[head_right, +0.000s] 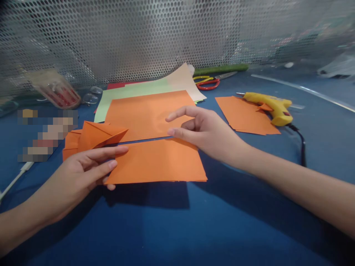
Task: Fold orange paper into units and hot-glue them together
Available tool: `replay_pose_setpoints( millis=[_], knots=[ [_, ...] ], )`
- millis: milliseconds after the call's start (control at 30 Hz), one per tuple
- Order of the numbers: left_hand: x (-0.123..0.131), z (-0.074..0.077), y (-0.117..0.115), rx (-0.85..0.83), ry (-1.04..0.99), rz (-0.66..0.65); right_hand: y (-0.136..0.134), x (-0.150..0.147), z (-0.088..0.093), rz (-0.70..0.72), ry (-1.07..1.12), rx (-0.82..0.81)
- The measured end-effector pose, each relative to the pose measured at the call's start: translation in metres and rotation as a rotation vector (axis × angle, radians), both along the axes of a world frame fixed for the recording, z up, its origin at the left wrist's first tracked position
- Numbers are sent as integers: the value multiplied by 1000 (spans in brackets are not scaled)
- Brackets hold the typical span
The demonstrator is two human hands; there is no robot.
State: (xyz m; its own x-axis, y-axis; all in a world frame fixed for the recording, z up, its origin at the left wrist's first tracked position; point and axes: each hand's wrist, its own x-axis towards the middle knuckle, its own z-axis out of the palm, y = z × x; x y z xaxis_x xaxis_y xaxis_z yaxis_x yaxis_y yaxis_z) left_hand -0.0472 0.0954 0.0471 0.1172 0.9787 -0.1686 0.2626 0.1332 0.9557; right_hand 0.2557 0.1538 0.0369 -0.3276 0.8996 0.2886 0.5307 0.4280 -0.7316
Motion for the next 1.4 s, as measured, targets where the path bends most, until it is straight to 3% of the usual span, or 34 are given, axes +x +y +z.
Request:
replay_pose_setpoints(
  millis=[133,267,500,667,867,1100,1400],
  knots=[
    [-1,1,0,203,333,-113,1,0,-7,85,-41,13],
    [-3,0,-1,363,509,-195,-1,-2,-15,194,-90,61],
    [-12,-19,-7,797,818,-332,-4,0,-29,313,-182,287],
    [-19,-31,-4,836,821,-526,-7,1,-24,386,-356,470],
    [-23,-37,-6,924,935,-574,-8,0,-21,404,-562,703],
    [-19,-31,-10,977,1068,-584,-27,-6,-13,275,-762,857],
    [-13,-14,-11,1197,1229,-486,-50,-11,-4,42,-966,861]
  ],
)
